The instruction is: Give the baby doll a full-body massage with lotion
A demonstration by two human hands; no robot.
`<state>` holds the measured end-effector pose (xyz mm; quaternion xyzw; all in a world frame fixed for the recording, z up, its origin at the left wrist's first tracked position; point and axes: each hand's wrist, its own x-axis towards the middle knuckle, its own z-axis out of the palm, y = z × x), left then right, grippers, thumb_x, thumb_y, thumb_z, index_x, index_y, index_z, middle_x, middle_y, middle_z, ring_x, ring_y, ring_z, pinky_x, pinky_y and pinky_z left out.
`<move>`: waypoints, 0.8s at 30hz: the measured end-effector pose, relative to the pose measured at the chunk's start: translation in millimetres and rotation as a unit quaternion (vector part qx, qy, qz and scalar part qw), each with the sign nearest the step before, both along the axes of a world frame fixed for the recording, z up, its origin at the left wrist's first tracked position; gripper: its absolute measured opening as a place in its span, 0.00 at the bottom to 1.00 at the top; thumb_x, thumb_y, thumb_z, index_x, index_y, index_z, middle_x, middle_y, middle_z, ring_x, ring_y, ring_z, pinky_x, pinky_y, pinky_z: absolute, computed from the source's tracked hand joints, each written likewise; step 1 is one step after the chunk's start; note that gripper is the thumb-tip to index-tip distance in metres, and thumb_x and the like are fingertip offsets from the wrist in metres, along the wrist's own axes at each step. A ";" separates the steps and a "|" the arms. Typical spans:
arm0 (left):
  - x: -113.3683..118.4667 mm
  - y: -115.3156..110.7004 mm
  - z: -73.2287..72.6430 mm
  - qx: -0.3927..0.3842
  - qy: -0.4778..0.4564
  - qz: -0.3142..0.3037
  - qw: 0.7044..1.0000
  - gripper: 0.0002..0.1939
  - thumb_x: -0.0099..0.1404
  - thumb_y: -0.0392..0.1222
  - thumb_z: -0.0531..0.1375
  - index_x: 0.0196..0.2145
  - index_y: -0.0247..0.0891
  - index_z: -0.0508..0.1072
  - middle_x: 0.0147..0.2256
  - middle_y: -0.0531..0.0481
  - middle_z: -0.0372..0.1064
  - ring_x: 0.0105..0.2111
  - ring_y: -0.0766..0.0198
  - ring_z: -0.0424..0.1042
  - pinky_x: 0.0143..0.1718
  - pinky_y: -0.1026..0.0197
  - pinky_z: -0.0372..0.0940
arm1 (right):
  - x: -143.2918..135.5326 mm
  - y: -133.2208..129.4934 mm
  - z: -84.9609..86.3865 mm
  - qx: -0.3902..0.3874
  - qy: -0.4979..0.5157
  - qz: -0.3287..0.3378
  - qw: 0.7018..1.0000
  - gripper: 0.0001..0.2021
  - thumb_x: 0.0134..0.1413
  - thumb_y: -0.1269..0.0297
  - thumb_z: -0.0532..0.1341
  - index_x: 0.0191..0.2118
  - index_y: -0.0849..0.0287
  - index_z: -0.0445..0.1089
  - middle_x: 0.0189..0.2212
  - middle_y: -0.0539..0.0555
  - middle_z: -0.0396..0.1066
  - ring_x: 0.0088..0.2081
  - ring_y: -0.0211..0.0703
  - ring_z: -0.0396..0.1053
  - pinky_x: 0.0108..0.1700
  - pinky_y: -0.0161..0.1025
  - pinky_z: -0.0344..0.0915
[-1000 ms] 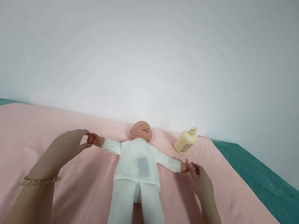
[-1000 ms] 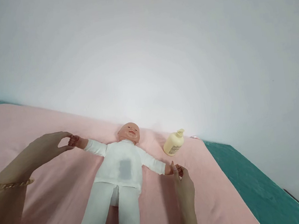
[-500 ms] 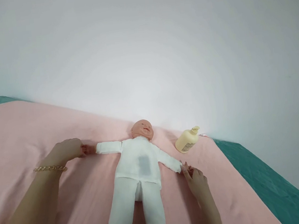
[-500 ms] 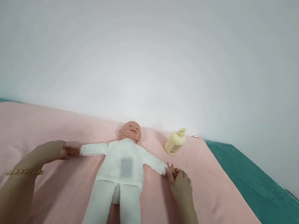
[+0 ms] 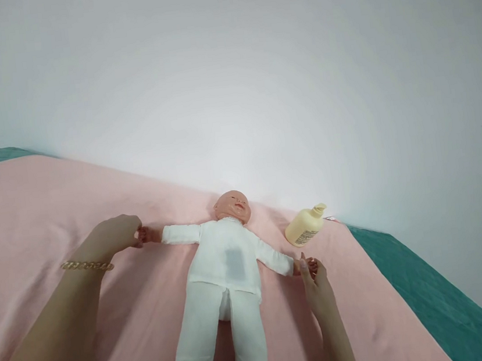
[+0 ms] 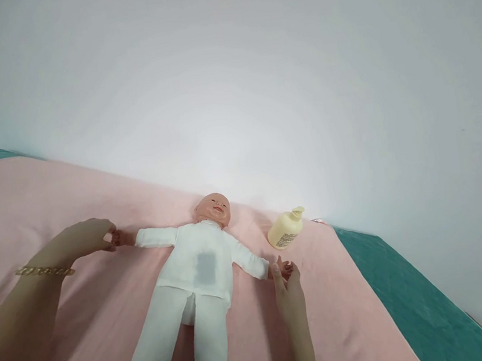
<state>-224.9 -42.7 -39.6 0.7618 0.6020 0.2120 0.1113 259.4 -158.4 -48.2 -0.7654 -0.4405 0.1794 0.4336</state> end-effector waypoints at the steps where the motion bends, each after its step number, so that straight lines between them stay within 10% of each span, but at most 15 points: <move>1: 2.6 -4.4 6.4 -0.004 0.013 0.011 1.000 0.16 0.56 0.53 0.61 0.22 0.37 0.70 0.21 0.51 0.70 0.20 0.62 0.66 0.25 0.62 0.59 | -1.8 -0.2 0.9 0.011 0.008 -0.006 1.000 0.36 0.48 0.33 0.55 0.51 0.59 0.61 0.49 0.62 0.71 0.47 0.54 0.72 0.40 0.42 0.69; 10: 61.1 -47.9 85.0 0.037 -0.051 -0.016 0.998 0.16 0.68 0.55 0.52 0.43 0.45 0.72 0.44 0.49 0.76 0.40 0.52 0.74 0.38 0.57 0.64 | -31.5 -10.1 13.5 0.147 0.035 0.010 0.988 0.35 0.56 0.42 0.57 0.63 0.59 0.55 0.60 0.64 0.62 0.54 0.53 0.69 0.49 0.44 0.68; 24: 148.6 -63.2 64.8 0.082 -0.056 -0.312 0.945 0.13 0.61 0.43 0.65 0.44 0.41 0.75 0.47 0.50 0.76 0.49 0.55 0.72 0.52 0.55 0.62 | -78.3 -24.5 14.0 0.282 -0.202 0.321 0.881 0.20 0.62 0.70 0.57 0.59 0.51 0.63 0.51 0.57 0.72 0.52 0.46 0.71 0.50 0.45 0.73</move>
